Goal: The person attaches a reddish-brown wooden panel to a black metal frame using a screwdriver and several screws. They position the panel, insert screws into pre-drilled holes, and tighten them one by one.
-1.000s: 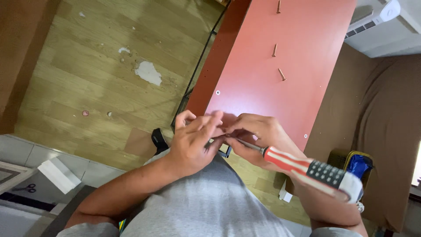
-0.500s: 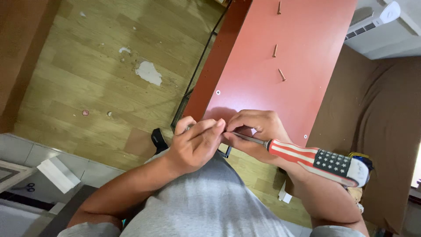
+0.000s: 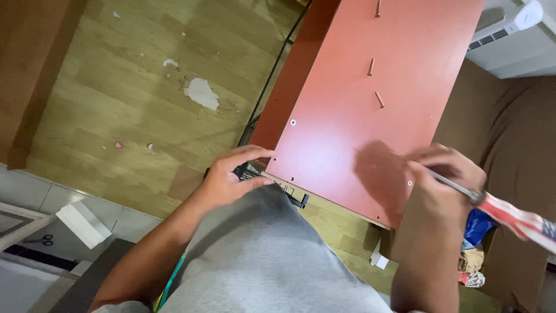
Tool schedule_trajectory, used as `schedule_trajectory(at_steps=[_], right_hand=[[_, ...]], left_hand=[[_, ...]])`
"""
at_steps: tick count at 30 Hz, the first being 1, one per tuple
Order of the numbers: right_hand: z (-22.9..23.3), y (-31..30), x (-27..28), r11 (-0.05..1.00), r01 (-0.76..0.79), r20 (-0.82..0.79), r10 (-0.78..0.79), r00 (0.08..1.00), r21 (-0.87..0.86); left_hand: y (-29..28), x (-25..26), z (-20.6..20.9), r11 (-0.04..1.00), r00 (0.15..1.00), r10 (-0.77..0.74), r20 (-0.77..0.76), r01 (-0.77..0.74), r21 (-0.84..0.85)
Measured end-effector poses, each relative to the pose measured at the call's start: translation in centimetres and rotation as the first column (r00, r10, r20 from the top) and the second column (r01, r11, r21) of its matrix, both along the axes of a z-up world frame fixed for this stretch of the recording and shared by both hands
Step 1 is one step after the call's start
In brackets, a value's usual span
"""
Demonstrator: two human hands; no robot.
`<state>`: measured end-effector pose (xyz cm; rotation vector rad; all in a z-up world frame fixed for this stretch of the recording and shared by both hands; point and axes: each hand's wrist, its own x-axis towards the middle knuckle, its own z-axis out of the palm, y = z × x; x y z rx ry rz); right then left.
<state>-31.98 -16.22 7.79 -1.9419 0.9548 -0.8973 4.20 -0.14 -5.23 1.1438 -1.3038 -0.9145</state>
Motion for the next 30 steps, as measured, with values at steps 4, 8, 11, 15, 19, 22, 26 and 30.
schedule_trajectory(at_steps=[4, 8, 11, 15, 19, 22, 26, 30], right_hand=[[-5.0, 1.7, -7.4, 0.991, 0.130, 0.264, -0.131, 0.956, 0.021], [-6.7, 5.5, -7.5, 0.910, 0.409, 0.438, -0.395, 0.807, 0.069], [-7.2, 6.8, -6.6, 0.842, 0.532, 0.429, -0.513, 0.743, 0.085], [-7.7, 6.1, -3.7, 0.776, 0.584, 0.472, -0.618, 0.628, 0.240], [-10.5, 6.2, -2.4, 0.812, 0.499, 0.613, -0.567, 0.551, 0.302], [-11.1, 6.3, -1.6, 0.781, 0.479, 0.638, -0.613, 0.466, 0.400], [-12.4, 6.4, -2.1, 0.750, 0.452, 0.570, -0.661, 0.488, 0.483], [-11.2, 6.3, -1.4, 0.730, 0.432, 0.534, -0.683, 0.498, 0.530]], left_hand=[[0.2, 0.2, 0.1, 0.998, 0.996, -0.061, -0.065, 0.061, 0.011], [-0.3, -0.8, -0.4, 0.986, 0.981, -0.162, -0.104, 0.166, 0.033], [-0.7, -2.1, -1.8, 0.973, 0.945, -0.204, -0.257, 0.224, 0.049], [-1.5, -2.4, -2.5, 0.978, 0.904, -0.133, -0.407, 0.185, 0.092], [-2.4, -1.7, -2.5, 0.976, 0.875, -0.156, -0.459, 0.207, 0.062], [-3.0, -0.7, -2.7, 0.965, 0.809, -0.157, -0.567, 0.248, 0.086], [-3.4, -0.4, -4.0, 0.964, 0.784, -0.123, -0.609, 0.239, 0.114], [-3.6, -0.9, -3.3, 0.968, 0.780, -0.098, -0.618, 0.218, 0.121]])
